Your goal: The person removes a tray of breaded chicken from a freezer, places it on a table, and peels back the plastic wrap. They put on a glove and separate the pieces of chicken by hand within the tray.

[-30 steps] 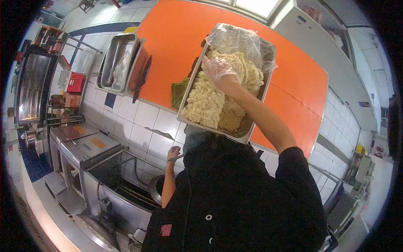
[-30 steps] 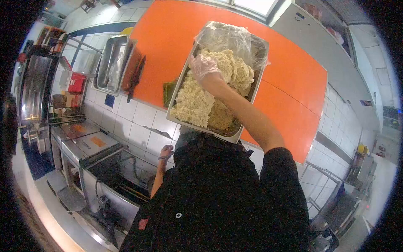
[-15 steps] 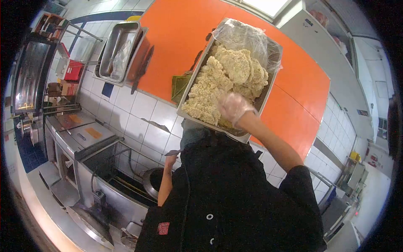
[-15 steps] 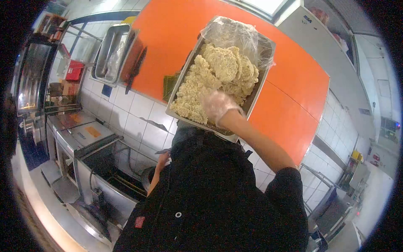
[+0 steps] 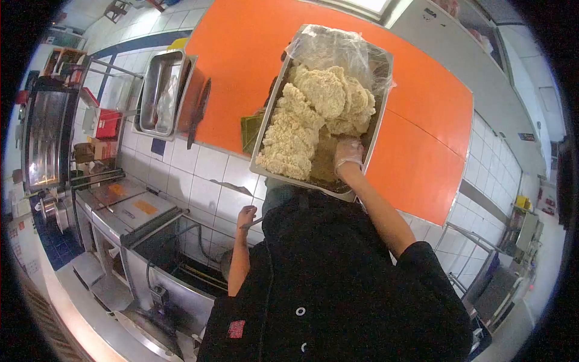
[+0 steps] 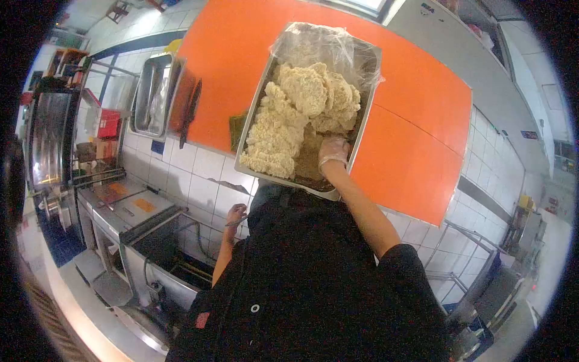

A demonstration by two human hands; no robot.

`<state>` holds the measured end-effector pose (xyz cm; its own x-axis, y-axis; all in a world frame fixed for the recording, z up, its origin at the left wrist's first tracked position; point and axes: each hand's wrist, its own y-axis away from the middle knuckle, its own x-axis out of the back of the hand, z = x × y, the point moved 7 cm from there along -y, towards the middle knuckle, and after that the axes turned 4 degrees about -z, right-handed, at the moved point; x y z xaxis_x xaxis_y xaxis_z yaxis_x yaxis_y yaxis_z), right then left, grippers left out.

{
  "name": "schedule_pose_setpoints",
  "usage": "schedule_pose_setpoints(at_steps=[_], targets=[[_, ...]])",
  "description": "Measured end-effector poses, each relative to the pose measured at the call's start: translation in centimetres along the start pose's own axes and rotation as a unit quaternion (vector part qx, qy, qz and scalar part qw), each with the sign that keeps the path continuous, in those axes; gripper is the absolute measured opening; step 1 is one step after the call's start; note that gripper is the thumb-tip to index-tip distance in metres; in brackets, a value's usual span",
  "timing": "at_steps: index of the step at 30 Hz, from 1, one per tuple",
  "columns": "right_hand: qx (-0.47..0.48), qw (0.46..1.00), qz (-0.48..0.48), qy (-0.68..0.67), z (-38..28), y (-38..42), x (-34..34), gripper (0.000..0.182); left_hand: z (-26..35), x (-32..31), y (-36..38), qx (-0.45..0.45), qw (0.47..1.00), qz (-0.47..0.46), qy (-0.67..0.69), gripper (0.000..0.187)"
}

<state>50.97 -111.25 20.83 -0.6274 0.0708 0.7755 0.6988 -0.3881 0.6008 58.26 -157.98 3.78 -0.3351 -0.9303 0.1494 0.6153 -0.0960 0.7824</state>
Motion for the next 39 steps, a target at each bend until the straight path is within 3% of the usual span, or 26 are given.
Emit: schedule_pose_setpoints(at_steps=[4, 7, 10, 12, 16, 19, 22, 25, 28, 31, 32, 35, 36, 38, 39], targets=[[0.059, 0.998, -0.008, 0.01, -1.0, 1.2, -0.3, 0.033, 0.1, -0.7, 1.0, 0.024, 0.997, -0.009, -0.077, 0.039], [0.022, 0.976, -0.044, -0.212, -0.6, 0.4, -1.1, 0.04, -2.6, -1.3, 0.1, -0.029, 0.997, -0.042, -0.059, 0.037], [0.126, 0.986, -0.043, -0.103, -2.5, -0.2, -3.0, 0.039, -2.0, -1.7, 0.9, -0.07, 0.996, -0.058, -0.026, 0.035], [0.147, 0.982, -0.061, -0.1, -2.7, 0.1, -3.9, 0.042, -3.5, -1.8, 0.0, -0.052, 0.995, -0.064, 0.057, 0.036], [0.131, 0.977, -0.163, -0.032, -1.3, 2.0, 1.2, 0.045, -1.9, -1.0, 1.0, 0.009, 0.999, -0.038, -0.009, 0.038], [0.021, 0.986, -0.146, -0.08, -0.4, -0.3, -0.2, 0.042, -3.3, -0.7, -0.3, 0.0, 0.998, -0.063, 0.002, 0.037], [0.006, 0.993, 0.036, -0.11, -1.6, 0.9, -0.5, 0.046, -1.6, -1.3, 0.7, 0.036, 0.999, -0.03, 0.024, 0.038], [0.034, 0.998, 0.042, -0.009, -2.6, -1.2, -2.2, 0.059, 0.1, -2.3, 1.8, 0.053, 0.998, -0.026, 0.019, 0.038], [-0.027, 0.996, 0.003, -0.082, -1.4, 0.7, 2.9, 0.068, -0.3, -2.2, 1.1, 0.006, 0.999, -0.048, -0.007, 0.037], [0.03, 0.999, -0.013, 0.04, -1.6, -1.2, 1.0, 0.062, -0.8, -2.0, 1.1, 0.002, 0.999, -0.03, -0.033, 0.036], [0.028, 0.993, -0.113, -0.02, -1.7, -3.1, -0.6, 0.059, -1.1, -1.5, 1.0, 0.01, 0.999, -0.023, -0.044, 0.035], [-0.065, 0.99, -0.043, -0.114, -0.8, -4.2, -1.6, 0.053, -1.6, -1.0, 0.9, 0.011, 0.999, -0.009, -0.037, 0.035], [-0.052, 0.993, -0.012, -0.108, -0.8, -4.2, -1.6, 0.053, -2.6, -0.9, 1.1, 0.061, 0.998, -0.024, 0.002, 0.038], [-0.032, 0.993, 0.051, -0.1, -0.5, -2.4, 0.1, 0.054, -3.9, -0.6, 0.4, 0.053, 0.997, -0.033, -0.034, 0.038], [-0.017, 0.997, 0.014, -0.068, -0.6, -2.1, -0.5, 0.052, -4.3, -0.9, -0.3, 0.044, 0.997, -0.038, -0.05, 0.039]])
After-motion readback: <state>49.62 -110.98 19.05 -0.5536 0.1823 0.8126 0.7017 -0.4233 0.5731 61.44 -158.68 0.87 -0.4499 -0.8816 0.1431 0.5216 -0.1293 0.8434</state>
